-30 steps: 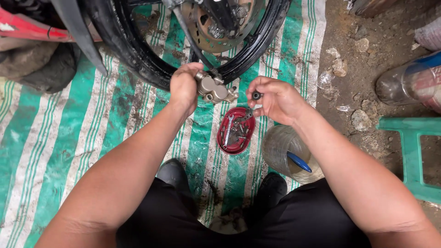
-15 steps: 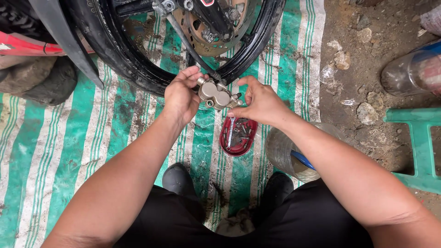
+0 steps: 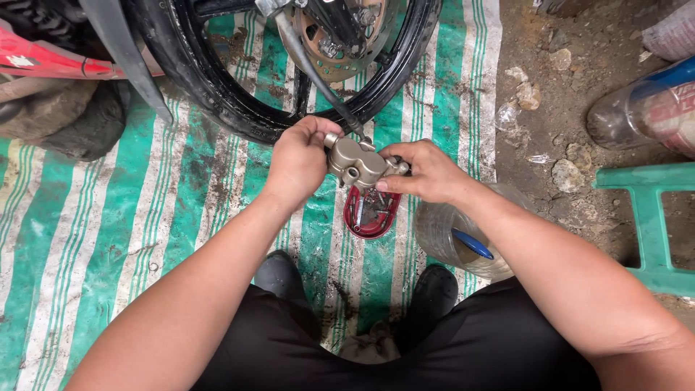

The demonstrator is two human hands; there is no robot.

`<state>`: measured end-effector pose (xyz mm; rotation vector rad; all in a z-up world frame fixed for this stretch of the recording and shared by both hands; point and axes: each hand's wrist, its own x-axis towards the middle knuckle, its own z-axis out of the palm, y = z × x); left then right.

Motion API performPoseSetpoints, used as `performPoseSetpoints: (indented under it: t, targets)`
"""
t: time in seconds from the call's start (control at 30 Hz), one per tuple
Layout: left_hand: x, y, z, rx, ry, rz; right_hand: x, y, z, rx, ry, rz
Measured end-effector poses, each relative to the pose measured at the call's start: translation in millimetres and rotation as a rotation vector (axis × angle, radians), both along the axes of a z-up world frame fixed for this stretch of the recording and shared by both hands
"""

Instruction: Disassembling and inspecting a motorcycle front brake caliper assembly

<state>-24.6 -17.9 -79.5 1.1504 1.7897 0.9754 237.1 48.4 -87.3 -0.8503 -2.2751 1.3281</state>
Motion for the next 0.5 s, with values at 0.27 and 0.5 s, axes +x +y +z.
performPoseSetpoints:
  t: [0.27, 0.5]
  targets:
    - [4.1, -16.0, 49.4, 0.083, 0.293, -0.201, 0.9, -30.8, 39.2, -0.009, -0.066, -0.224]
    - [24.8, -16.2, 88.9, 0.134, 0.359, -0.384, -6.3, -41.1, 65.2, -0.074, -0.036, -0.339]
